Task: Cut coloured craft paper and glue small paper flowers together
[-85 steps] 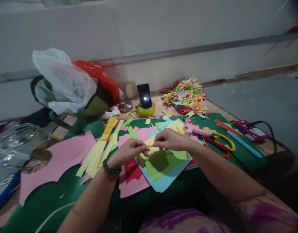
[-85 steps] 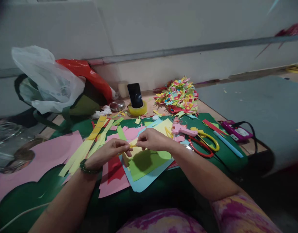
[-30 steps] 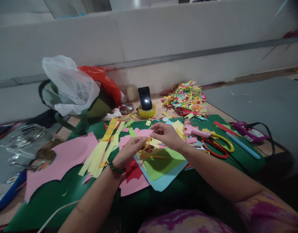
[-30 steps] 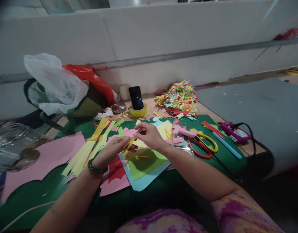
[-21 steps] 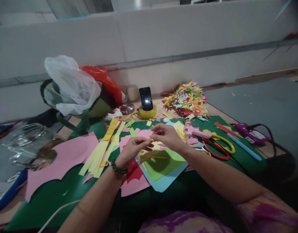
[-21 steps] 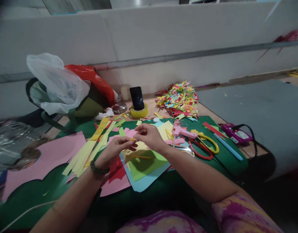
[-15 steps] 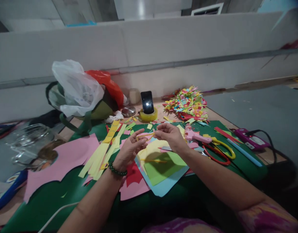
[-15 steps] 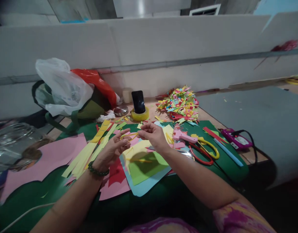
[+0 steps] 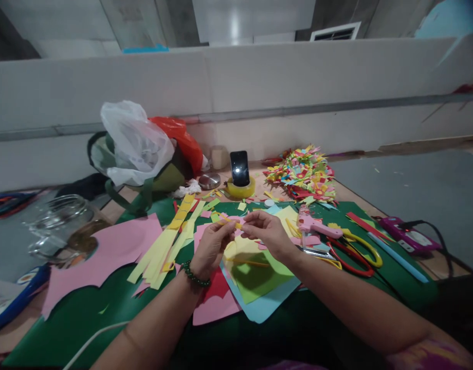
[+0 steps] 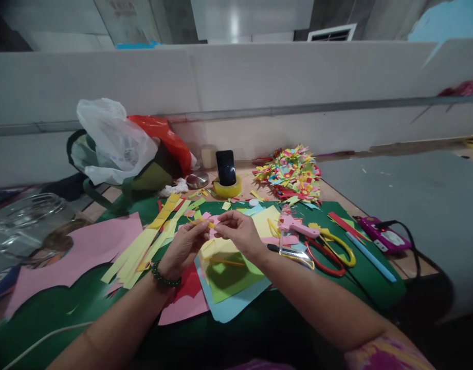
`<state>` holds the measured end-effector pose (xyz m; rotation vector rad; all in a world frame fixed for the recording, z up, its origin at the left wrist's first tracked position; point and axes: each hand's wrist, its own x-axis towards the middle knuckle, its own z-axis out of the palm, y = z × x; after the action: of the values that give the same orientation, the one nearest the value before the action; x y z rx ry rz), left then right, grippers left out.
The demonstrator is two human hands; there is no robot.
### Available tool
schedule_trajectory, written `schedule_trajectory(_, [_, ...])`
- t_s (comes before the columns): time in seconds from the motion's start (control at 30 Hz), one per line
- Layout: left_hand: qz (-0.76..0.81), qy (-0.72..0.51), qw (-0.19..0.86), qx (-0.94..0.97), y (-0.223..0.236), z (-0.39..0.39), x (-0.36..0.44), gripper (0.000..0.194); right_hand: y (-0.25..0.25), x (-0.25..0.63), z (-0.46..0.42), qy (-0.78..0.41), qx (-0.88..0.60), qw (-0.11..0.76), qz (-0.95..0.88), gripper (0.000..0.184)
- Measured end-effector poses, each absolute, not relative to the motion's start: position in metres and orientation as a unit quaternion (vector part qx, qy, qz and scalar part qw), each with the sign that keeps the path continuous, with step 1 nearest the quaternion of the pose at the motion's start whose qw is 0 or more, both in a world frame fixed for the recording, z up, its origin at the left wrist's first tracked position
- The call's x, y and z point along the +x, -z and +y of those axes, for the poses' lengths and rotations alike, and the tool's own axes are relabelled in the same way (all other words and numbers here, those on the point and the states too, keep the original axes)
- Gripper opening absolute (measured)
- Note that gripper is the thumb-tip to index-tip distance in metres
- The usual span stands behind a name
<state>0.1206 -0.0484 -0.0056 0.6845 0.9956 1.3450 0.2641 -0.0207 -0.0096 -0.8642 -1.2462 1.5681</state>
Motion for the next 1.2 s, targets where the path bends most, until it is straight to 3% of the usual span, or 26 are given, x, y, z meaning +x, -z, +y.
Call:
schedule_trajectory(0.13, [0.436, -0.576, 0.626, 0.294, 0.005, -0.049, 0.120, 0.040, 0.011, 0.264, -0.021, -0.611, -0.349, 0.462, -0.540, 0.033])
schedule_trajectory(0.3, [0.416, -0.575, 0.623, 0.330, 0.008, -0.049, 0.124, 0.033, 0.016, 0.262, -0.022, -0.576, -0.348, 0.503, -0.543, 0.033])
schedule_trajectory(0.43, [0.423, -0.578, 0.607, 0.344, 0.008, -0.050, 0.124, 0.031, 0.013, 0.264, -0.023, -0.545, -0.348, 0.481, -0.592, 0.029])
schedule_trajectory(0.6, [0.477, -0.501, 0.551, 0.467, 0.006, -0.054, 0.120, 0.030, 0.000, 0.278, -0.018, -0.456, -0.362, 0.515, -0.629, 0.026])
schedule_trajectory(0.87, [0.440, -0.392, 0.654, 0.474, 0.008, -0.055, 0.121, 0.036, -0.002, 0.287, -0.010, -0.630, -0.326, 0.391, -0.587, 0.043])
schedule_trajectory(1.2, [0.417, -0.328, 0.730, 0.431, 0.007, -0.055, 0.113, 0.044, -0.001, 0.289, -0.005, -0.648, -0.309, 0.398, -0.571, 0.043])
